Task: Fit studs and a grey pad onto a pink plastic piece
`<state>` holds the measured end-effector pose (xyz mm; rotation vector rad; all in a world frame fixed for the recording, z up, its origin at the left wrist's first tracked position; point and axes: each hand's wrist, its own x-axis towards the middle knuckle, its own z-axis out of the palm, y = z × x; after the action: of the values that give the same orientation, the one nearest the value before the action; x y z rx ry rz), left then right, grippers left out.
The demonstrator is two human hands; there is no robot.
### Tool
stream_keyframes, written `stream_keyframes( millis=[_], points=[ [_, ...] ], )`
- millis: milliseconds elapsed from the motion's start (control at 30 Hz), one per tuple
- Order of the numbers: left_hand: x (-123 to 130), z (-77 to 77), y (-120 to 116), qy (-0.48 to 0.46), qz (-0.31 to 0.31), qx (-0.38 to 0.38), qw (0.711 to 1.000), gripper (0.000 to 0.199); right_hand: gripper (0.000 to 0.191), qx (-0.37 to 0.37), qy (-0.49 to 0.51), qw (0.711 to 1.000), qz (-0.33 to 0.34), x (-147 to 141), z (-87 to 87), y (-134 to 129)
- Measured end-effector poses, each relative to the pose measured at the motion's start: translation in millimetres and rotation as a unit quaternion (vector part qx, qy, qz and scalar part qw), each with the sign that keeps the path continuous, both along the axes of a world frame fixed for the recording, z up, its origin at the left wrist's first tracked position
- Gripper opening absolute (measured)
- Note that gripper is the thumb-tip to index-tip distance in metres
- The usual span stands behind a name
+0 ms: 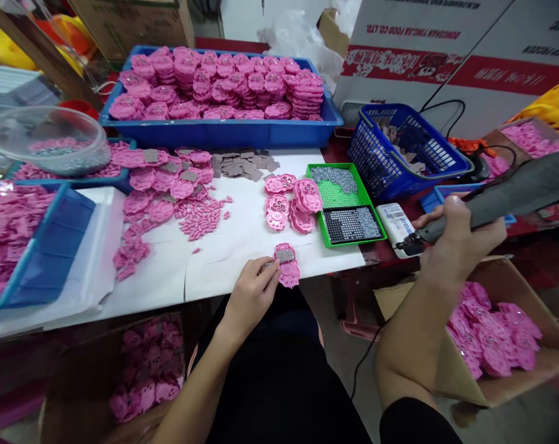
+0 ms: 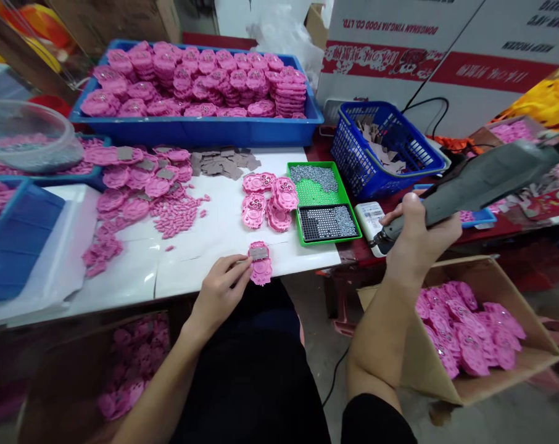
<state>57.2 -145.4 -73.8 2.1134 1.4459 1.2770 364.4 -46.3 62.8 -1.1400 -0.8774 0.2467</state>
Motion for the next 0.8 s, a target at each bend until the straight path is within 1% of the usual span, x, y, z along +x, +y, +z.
stream_keyframes(
  millis=[167, 333, 433, 567, 800],
  points=[
    [1, -2.3, 0, -0.001, -0.003, -0.007, 1.0, 0.025, 0.021, 0.023, 0.06, 0.997, 0.034, -24, 5.2, -5],
    [3, -0.9, 0, -0.001, -0.001, -0.01, 1.0, 0.028, 0.02, 0.033, 0.056, 0.997, 0.05, -37, 6.2, -5],
    [2, 1.5, 1, -0.014, -0.008, -0.024, 1.0, 0.028, 0.018, 0.027, 0.069, 0.995, 0.059, -39, 4.9, -6],
    [0, 4.0, 4, -0.031, -0.029, -0.059, 0.997, 0.026, 0.017, 0.021, 0.051, 0.997, 0.058, -37, 3.1, -5],
    [4, 1.8, 3, -0.028, -0.032, -0.052, 0.998, 0.024, 0.011, 0.044, 0.061, 0.997, 0.027, -31, 8.8, -1]
  ],
)
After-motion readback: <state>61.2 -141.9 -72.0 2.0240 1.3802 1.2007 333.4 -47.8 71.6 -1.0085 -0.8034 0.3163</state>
